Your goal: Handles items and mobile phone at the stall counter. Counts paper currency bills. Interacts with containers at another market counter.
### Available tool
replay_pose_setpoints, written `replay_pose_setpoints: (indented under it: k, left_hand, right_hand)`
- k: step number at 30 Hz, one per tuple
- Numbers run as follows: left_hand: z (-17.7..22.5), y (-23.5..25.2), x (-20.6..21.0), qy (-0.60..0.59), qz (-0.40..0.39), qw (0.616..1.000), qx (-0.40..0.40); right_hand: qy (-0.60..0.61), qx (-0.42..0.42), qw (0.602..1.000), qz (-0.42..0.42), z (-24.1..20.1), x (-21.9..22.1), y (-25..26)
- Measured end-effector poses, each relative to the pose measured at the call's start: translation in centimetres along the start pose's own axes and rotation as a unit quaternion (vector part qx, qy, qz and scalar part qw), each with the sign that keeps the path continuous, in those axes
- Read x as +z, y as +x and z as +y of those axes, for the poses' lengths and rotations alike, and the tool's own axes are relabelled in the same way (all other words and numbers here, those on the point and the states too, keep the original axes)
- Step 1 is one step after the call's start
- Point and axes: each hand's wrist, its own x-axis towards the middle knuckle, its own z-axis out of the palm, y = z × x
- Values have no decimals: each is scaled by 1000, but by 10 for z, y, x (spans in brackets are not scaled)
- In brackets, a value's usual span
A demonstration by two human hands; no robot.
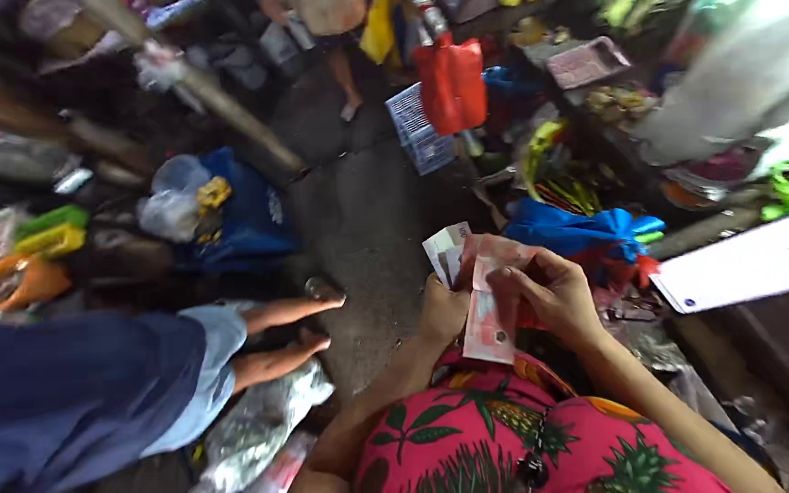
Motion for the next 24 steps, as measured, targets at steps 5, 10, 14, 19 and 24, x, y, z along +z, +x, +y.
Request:
replay_pose_setpoints:
  k: [5, 10, 14, 19, 24]
  left_hand:
    - [2, -23, -67, -32, 114, 993, 23]
    - [0, -55, -147, 24, 281, 957, 73]
    - [9, -77, -211, 11, 313, 943, 110]
    - [15, -97, -302, 101, 124, 981, 114]
    - [26, -87, -353, 27, 74, 996, 47]
  right_hand:
    - [12, -62, 997, -47, 5, 73, 14]
    - [6, -78, 963, -257, -10, 159, 21]
    - [31, -92, 949, -299, -13, 247, 17]
    - [161, -21, 918, -362, -32, 345, 0]
    - [151, -102, 903, -388, -37, 404, 30]
